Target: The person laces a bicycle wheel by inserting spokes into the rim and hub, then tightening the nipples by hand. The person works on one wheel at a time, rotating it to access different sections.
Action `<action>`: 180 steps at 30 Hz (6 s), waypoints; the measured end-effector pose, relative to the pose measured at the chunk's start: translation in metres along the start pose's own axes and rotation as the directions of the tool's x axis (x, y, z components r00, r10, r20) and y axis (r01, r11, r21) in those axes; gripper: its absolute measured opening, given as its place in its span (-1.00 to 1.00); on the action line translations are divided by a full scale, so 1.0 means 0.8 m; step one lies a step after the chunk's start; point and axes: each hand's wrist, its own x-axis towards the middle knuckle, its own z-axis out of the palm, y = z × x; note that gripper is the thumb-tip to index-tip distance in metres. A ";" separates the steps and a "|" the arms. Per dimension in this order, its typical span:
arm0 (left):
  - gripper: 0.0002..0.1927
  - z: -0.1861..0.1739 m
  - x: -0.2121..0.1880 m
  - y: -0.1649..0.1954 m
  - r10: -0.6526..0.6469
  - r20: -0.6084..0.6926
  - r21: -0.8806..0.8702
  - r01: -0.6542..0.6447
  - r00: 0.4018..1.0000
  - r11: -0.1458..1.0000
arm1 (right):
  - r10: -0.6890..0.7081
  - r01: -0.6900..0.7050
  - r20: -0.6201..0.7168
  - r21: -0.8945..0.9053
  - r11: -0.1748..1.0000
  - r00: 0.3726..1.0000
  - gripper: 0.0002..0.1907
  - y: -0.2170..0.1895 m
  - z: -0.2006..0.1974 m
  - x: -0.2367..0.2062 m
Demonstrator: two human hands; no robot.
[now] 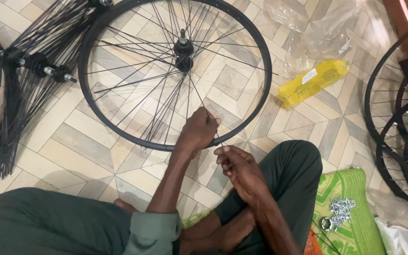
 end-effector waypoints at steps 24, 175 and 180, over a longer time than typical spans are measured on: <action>-0.69 0.000 0.001 -0.006 0.063 0.046 -0.108 -0.058 0.997 0.992 | -0.071 0.047 0.100 0.231 0.972 0.992 -0.86 0.012 -0.003 0.003; -0.76 -0.124 -0.081 -0.141 -0.164 -0.722 -0.524 -0.376 0.672 0.764 | -0.227 0.235 -0.068 0.140 0.962 0.971 -0.75 -0.037 -0.020 0.037; -0.69 -0.126 -0.081 -0.142 -0.327 -0.675 -0.619 -0.266 0.661 0.739 | -0.185 0.194 -0.085 0.125 0.973 0.979 -0.75 -0.039 -0.018 0.034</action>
